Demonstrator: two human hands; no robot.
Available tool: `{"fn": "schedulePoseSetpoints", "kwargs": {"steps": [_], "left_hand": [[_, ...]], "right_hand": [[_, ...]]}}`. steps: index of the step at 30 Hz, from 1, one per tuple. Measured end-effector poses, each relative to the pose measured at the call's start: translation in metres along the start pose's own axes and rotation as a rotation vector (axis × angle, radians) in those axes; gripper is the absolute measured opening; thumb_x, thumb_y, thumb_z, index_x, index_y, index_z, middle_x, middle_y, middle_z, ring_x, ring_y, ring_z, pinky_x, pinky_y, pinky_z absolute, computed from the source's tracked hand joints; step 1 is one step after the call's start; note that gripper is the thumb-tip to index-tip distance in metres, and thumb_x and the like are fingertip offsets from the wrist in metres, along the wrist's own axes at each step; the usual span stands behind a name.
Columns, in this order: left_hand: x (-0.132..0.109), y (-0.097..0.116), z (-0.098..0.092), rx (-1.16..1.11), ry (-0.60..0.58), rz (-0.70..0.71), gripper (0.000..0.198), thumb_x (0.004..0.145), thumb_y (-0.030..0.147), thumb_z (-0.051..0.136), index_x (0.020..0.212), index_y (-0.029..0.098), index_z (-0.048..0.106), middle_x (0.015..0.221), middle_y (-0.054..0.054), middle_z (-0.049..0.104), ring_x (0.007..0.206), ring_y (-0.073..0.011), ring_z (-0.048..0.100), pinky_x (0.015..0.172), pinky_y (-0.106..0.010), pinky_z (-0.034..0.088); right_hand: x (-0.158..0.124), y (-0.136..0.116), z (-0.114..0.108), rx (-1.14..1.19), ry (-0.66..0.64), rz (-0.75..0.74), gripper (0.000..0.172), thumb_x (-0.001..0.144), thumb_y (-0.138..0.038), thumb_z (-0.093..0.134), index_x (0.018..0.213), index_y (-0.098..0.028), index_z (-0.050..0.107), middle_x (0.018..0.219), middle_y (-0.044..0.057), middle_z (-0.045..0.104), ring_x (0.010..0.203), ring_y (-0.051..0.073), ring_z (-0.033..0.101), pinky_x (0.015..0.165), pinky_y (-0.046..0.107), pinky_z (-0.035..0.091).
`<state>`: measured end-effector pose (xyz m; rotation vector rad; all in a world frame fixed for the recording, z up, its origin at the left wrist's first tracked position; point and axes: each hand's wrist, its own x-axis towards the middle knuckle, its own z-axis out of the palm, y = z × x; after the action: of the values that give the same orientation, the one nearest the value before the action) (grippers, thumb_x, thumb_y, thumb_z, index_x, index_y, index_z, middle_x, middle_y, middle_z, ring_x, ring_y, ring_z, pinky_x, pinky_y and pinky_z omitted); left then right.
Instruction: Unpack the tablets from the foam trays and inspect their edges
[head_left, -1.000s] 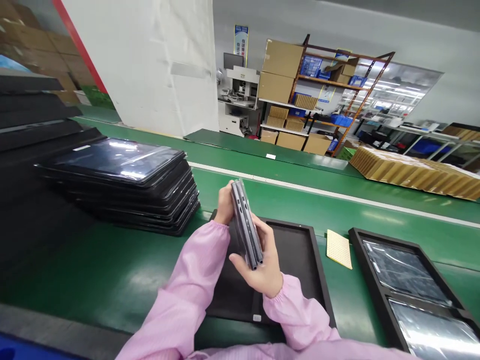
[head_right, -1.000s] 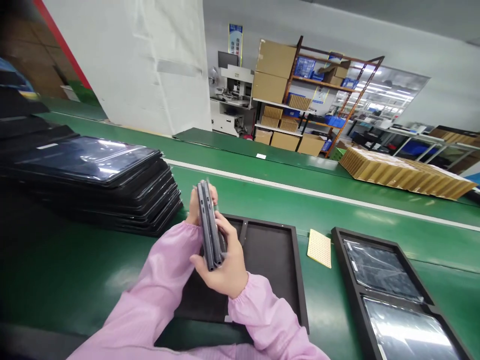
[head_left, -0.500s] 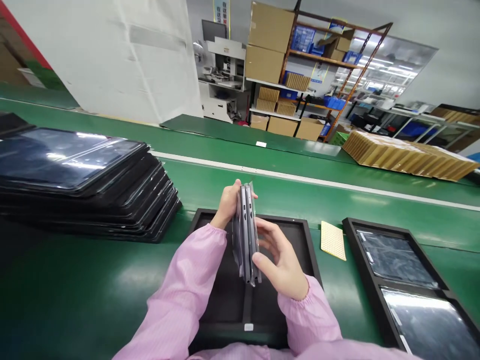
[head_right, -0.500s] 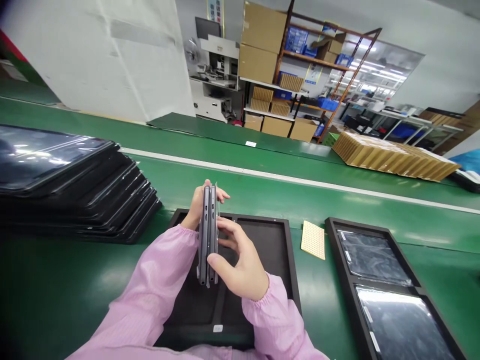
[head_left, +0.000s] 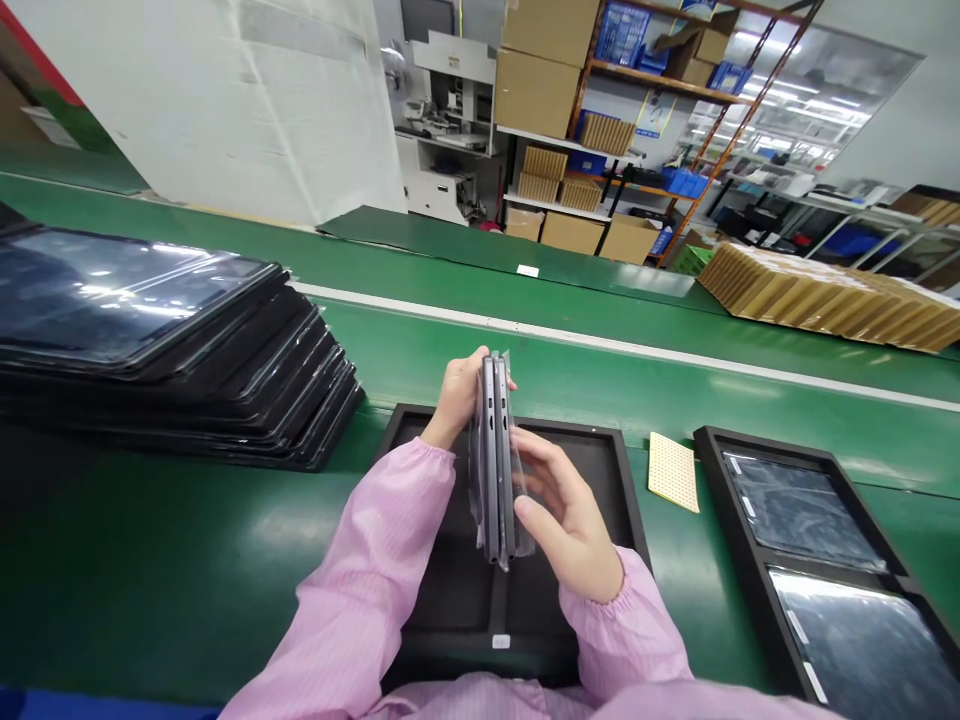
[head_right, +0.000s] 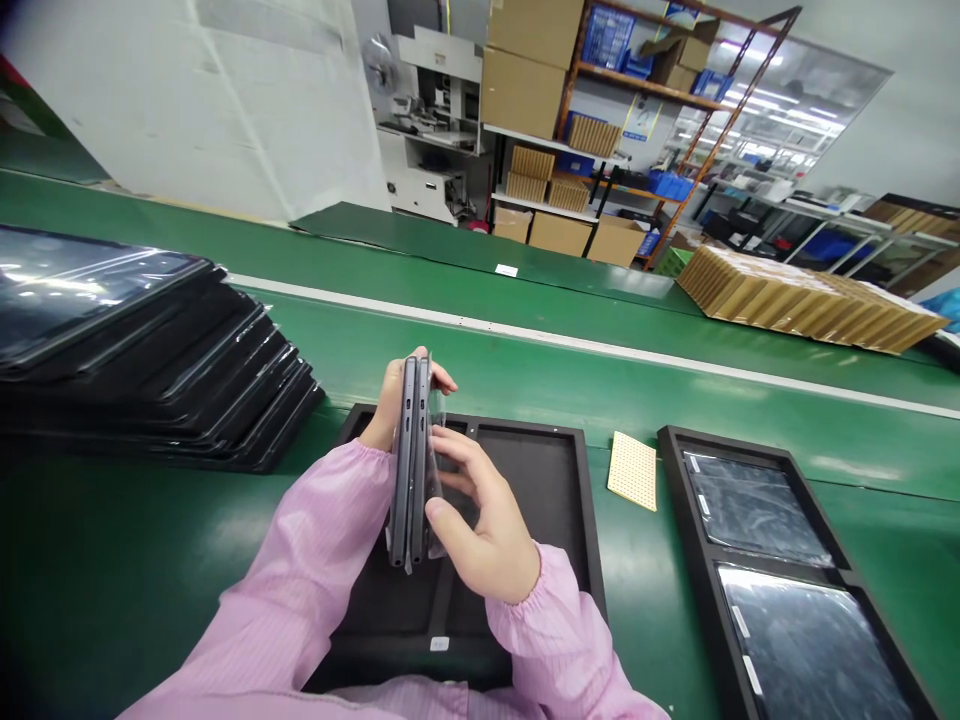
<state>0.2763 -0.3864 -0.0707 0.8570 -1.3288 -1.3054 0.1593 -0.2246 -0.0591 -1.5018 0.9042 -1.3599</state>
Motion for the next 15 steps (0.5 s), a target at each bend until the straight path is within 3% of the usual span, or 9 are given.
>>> {"fn": "schedulePoseSetpoints", "kwargs": {"steps": [7, 15], "left_hand": [[-0.0016, 0.0024, 0.0036, -0.039, 0.041, -0.011, 0.055, 0.080, 0.064, 0.049, 0.049, 0.020, 0.061, 0.048, -0.006, 0.063, 0.045, -0.0162, 0.057, 0.050, -0.029, 0.048], [-0.0026, 0.0020, 0.0080, -0.122, 0.088, -0.026, 0.059, 0.070, 0.075, 0.056, 0.047, 0.020, 0.060, 0.041, -0.003, 0.056, 0.040, -0.0159, 0.054, 0.043, -0.029, 0.044]], "right_hand": [[-0.0040, -0.0020, 0.0023, -0.090, -0.021, -0.030, 0.049, 0.093, -0.024, 0.059, 0.141, -0.029, 0.047, 0.152, 0.008, 0.049, 0.140, 0.027, 0.048, 0.108, 0.040, 0.050], [-0.0055, -0.0042, 0.0079, -0.214, -0.065, -0.122, 0.072, 0.083, -0.013, 0.061, 0.148, -0.028, 0.033, 0.156, 0.011, 0.041, 0.145, 0.028, 0.041, 0.112, 0.045, 0.047]]}}
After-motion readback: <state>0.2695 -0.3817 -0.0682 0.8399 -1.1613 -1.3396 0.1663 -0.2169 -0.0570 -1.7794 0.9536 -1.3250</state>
